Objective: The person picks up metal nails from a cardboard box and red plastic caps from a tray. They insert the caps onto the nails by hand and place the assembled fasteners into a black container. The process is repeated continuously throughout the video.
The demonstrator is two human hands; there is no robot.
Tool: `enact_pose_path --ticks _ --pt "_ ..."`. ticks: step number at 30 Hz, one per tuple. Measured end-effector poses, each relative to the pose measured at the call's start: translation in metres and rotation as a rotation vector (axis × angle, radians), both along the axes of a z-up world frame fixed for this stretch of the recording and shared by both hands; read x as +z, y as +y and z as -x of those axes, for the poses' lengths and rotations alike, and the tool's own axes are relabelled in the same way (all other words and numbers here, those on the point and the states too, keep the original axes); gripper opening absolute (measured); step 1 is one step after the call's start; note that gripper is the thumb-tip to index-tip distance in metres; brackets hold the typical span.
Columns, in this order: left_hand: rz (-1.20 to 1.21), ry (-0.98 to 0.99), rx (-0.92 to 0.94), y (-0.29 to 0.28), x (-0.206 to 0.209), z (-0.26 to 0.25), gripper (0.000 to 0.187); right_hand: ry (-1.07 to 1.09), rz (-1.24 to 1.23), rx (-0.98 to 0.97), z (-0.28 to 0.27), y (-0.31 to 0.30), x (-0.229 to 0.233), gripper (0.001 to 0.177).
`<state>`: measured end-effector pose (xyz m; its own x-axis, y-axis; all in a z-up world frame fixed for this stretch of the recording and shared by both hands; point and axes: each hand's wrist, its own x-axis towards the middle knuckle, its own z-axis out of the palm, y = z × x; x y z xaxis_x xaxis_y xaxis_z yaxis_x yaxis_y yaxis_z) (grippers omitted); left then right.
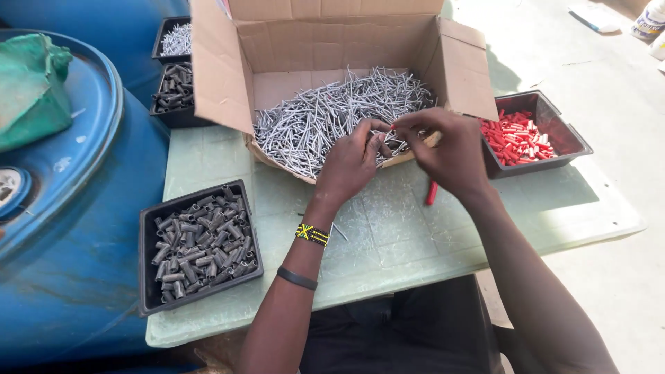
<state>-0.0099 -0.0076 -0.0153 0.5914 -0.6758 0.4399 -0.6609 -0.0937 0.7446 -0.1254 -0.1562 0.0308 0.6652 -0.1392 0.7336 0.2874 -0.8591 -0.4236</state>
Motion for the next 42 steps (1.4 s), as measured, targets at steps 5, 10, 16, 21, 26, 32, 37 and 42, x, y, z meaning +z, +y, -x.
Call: enact_pose_path --ticks 5,10,16,21,26,32,37,42 --pt "-0.081 -0.081 -0.015 0.002 0.011 0.006 0.019 -0.110 -0.021 -0.161 0.020 -0.034 0.016 0.028" --pt "-0.141 -0.072 0.039 -0.002 0.010 0.005 0.020 -0.082 0.062 -0.376 0.037 -0.116 0.013 0.017" --pt "-0.164 -0.075 0.053 -0.002 0.010 0.005 0.021 0.177 0.088 -0.531 0.040 -0.189 -0.020 0.031" --pt "-0.143 -0.109 0.045 -0.004 0.008 0.006 0.019 0.119 -0.085 -0.299 0.027 -0.113 0.015 0.027" --pt "-0.136 -0.077 0.009 0.004 0.019 0.010 0.020 0.046 -0.026 0.130 -0.015 -0.040 0.042 0.021" --pt "-0.143 -0.110 0.005 0.005 0.014 0.007 0.024 0.253 0.149 0.304 -0.077 -0.006 0.043 0.016" --pt "-0.147 -0.121 0.002 0.003 0.006 0.003 0.026 0.387 0.297 0.191 -0.119 0.000 0.029 0.014" --pt "-0.132 -0.131 0.004 0.003 0.007 0.003 0.026 0.458 0.372 0.144 -0.143 -0.002 0.020 0.019"
